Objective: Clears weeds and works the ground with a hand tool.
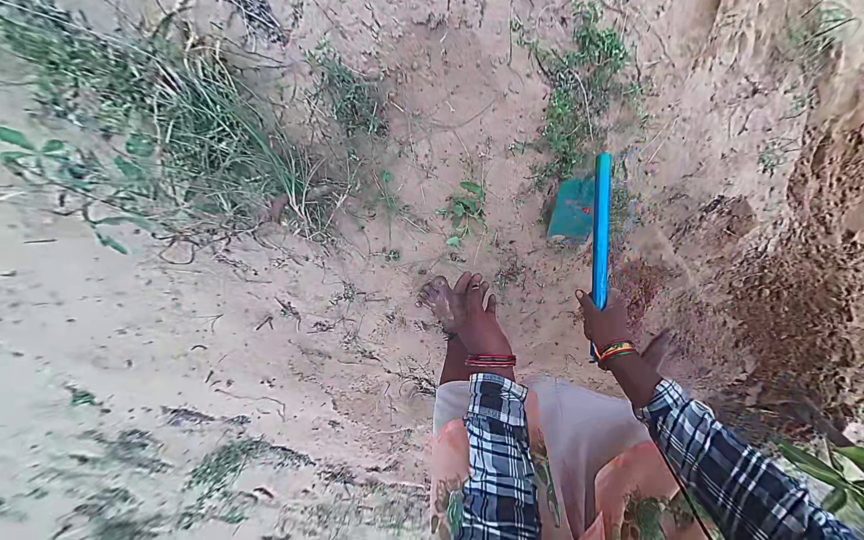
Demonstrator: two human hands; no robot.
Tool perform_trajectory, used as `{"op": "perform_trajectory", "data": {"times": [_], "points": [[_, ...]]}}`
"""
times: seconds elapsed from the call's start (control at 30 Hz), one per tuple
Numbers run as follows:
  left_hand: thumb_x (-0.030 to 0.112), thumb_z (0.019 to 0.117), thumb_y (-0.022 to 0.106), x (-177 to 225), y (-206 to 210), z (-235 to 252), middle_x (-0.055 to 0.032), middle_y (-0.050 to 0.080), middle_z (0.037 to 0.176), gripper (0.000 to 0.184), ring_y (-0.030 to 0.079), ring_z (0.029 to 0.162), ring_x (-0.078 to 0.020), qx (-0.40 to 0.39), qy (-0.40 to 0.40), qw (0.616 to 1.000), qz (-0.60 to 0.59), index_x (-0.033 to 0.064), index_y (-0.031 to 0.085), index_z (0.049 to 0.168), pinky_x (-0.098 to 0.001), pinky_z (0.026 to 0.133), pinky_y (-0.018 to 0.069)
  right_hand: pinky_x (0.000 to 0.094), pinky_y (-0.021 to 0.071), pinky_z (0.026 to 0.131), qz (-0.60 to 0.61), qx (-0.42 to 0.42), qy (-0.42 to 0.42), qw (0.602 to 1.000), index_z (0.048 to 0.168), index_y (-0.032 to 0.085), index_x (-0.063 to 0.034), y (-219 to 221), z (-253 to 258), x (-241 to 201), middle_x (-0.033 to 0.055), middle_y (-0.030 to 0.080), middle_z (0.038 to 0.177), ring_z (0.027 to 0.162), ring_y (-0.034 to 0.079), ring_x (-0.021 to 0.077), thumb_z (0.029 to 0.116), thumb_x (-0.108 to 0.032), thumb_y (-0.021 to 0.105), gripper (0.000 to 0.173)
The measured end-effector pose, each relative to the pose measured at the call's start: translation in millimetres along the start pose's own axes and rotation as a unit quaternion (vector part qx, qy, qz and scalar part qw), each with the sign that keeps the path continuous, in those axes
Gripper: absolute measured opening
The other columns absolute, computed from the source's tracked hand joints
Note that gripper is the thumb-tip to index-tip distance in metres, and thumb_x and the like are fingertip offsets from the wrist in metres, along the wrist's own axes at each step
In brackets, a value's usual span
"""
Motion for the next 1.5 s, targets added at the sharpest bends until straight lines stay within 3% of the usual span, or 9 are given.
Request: {"op": "perform_trajectory", "data": {"times": [0.17, 0.47, 0.6, 0.73, 0.93, 1.03, 1.2, 1.37, 1.5], "points": [[0.01, 0.1066, 0.048, -6, -5, -2, -0.0051, 0.063, 0.124, 0.027, 0.062, 0.108, -0.017, 0.002, -0.013, 1.0, 0.003, 0.0088, 0.058, 0.132, -0.0366, 0.091, 0.051, 0.0257, 0.0424, 0.057, -0.063, -0.041, -0.176, 0.981, 0.098, 0.064, 0.0021, 28, -43, -6, -0.0015, 0.051, 0.068, 0.056, 0.046, 0.004, 0.0988, -0.032, 0.069, 0.035], [0.01, 0.1053, 0.048, 17, -23, 12, -0.0046, 0.062, 0.125, 0.028, 0.062, 0.11, -0.0167, 0.027, 0.015, 0.999, -0.036, 0.01, 0.06, 0.131, -0.0367, 0.091, 0.0526, 0.0259, 0.0399, 0.044, 0.009, -0.07, -0.512, 0.856, 0.103, 0.061, -0.0014, 110, -55, -183, 0.0034, 0.053, 0.063, 0.048, 0.047, 0.0094, 0.0996, -0.036, 0.069, 0.035], [0.01, 0.1061, 0.048, 23, -26, 17, -0.0046, 0.063, 0.125, 0.028, 0.061, 0.109, -0.0172, 0.039, -0.003, 0.998, -0.051, 0.0097, 0.06, 0.132, -0.0379, 0.092, 0.0519, 0.0461, 0.0482, 0.053, -0.151, -0.122, -0.321, 0.927, 0.114, 0.062, 0.0007, 128, -10, -120, 0.0163, 0.058, 0.071, 0.056, 0.056, 0.0286, 0.1028, -0.039, 0.065, 0.041], [0.011, 0.1068, 0.047, 32, -20, 20, -0.0068, 0.061, 0.124, 0.029, 0.06, 0.11, -0.0173, 0.016, -0.023, 0.999, -0.039, 0.0076, 0.056, 0.134, -0.0376, 0.094, 0.0502, 0.0511, 0.0493, 0.092, -0.258, -0.181, -0.086, 0.945, 0.131, 0.058, 0.0033, 124, 11, -53, 0.0237, 0.067, 0.107, 0.097, 0.065, 0.034, 0.1053, -0.038, 0.06, 0.049], [0.011, 0.1065, 0.048, 33, -13, 22, -0.0103, 0.056, 0.138, 0.034, 0.054, 0.122, -0.022, -0.016, -0.087, 0.996, 0.013, 0.0066, 0.055, 0.14, -0.045, 0.101, 0.0441, 0.0446, 0.0557, 0.076, -0.219, -0.221, -0.098, 0.945, 0.116, 0.065, 0.0017, 139, 7, -69, 0.0136, 0.066, 0.083, 0.073, 0.066, 0.025, 0.1111, -0.05, 0.036, 0.059], [0.011, 0.1064, 0.049, 36, -12, 24, -0.0099, 0.056, 0.14, 0.035, 0.053, 0.127, -0.0229, -0.025, -0.087, 0.996, 0.007, 0.0067, 0.055, 0.14, -0.0474, 0.105, 0.0432, 0.0607, 0.0541, 0.084, -0.21, -0.18, -0.175, 0.945, 0.131, 0.063, -0.0025, 127, 26, -105, 0.0245, 0.07, 0.102, 0.092, 0.069, 0.0405, 0.1126, -0.05, 0.023, 0.065], [0.01, 0.1055, 0.048, 34, -13, 25, -0.0104, 0.057, 0.138, 0.035, 0.056, 0.122, -0.0223, -0.03, -0.074, 0.997, -0.003, 0.006, 0.055, 0.14, -0.045, 0.1, 0.0469, 0.0632, 0.0515, 0.092, -0.373, -0.187, -0.248, 0.874, 0.164, 0.031, -0.0228, 160, 82, -181, 0.0264, 0.071, 0.111, 0.101, 0.069, 0.046, 0.1096, -0.017, 0.044, 0.056], [0.01, 0.1063, 0.047, 31, -16, 24, -0.0089, 0.058, 0.137, 0.033, 0.056, 0.121, -0.0201, -0.027, -0.078, 0.997, -0.006, 0.0064, 0.055, 0.139, -0.0424, 0.1, 0.0474, 0.0699, 0.0517, 0.088, -0.558, -0.202, -0.241, 0.768, 0.145, 0.053, -0.0093, 179, 97, -173, 0.0284, 0.069, 0.119, 0.112, 0.066, 0.0504, 0.1054, -0.035, 0.058, 0.047], [0.008, 0.106, 0.046, 26, -15, 24, -0.0103, 0.057, 0.137, 0.033, 0.056, 0.121, -0.0211, -0.027, -0.081, 0.996, -0.001, 0.0051, 0.055, 0.138, -0.0428, 0.1, 0.047, 0.0714, 0.0501, 0.087, -0.593, -0.236, -0.215, 0.74, 0.126, 0.068, -0.004, 162, 84, -132, 0.0274, 0.069, 0.12, 0.112, 0.066, 0.0501, 0.1047, -0.019, 0.055, 0.029]]}}
Point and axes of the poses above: each hand's wrist, its own z-axis towards the middle knuckle, its own y-axis out of the palm, x = y × z, the point moved 3 cm from there along z, towards the middle knuckle
